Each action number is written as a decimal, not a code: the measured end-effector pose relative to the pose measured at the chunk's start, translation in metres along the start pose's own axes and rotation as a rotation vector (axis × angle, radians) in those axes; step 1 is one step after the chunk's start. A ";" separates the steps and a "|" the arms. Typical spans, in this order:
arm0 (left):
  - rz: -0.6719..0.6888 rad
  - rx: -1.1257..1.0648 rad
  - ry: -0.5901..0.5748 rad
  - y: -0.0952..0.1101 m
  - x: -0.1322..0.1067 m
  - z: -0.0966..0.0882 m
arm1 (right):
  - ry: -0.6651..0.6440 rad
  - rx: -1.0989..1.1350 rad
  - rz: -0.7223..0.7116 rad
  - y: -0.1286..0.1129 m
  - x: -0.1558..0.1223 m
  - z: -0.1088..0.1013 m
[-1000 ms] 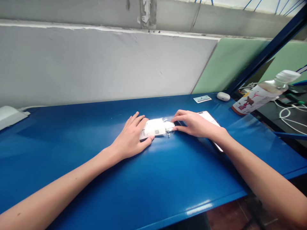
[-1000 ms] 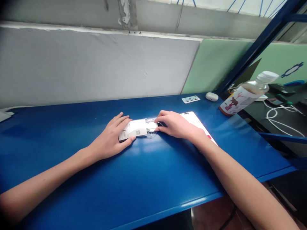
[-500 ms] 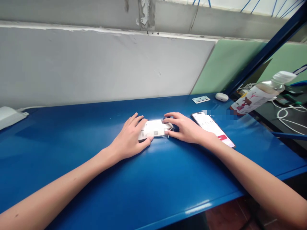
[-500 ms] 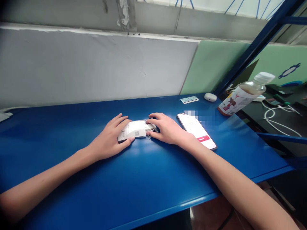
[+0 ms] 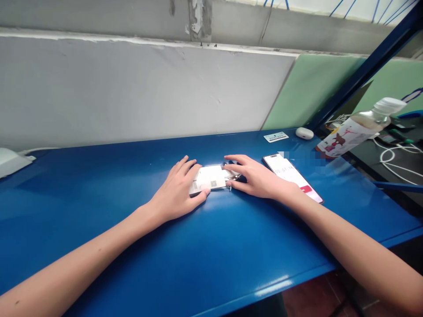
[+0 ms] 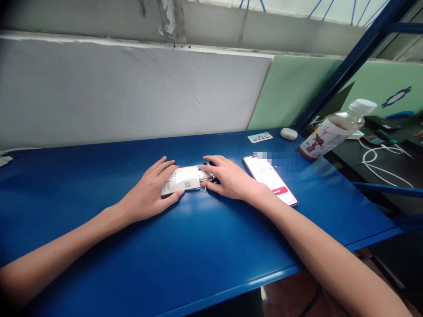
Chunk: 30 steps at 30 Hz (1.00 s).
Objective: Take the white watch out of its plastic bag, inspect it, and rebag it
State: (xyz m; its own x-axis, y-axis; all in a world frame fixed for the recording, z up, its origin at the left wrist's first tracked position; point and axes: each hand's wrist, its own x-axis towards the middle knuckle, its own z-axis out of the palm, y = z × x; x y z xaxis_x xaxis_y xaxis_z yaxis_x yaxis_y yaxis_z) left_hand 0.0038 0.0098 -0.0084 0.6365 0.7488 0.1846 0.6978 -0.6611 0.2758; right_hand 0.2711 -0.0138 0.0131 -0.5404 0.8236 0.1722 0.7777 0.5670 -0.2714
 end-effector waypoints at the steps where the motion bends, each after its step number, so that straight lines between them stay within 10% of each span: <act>1: 0.000 0.000 -0.001 0.000 0.000 0.000 | -0.003 0.006 0.000 0.001 0.000 0.001; 22: -0.052 -0.057 -0.042 -0.001 0.004 -0.004 | 0.003 -0.074 -0.006 0.024 -0.002 -0.007; 30: -0.098 -0.036 -0.103 -0.001 0.002 -0.006 | 0.209 -0.090 0.070 0.029 -0.002 -0.020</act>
State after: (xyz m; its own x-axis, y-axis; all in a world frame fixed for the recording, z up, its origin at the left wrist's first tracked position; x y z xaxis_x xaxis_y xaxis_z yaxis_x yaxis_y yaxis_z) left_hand 0.0025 0.0126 -0.0024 0.5973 0.7999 0.0582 0.7472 -0.5814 0.3220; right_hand 0.3011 0.0012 0.0242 -0.4128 0.8406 0.3508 0.8417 0.4992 -0.2058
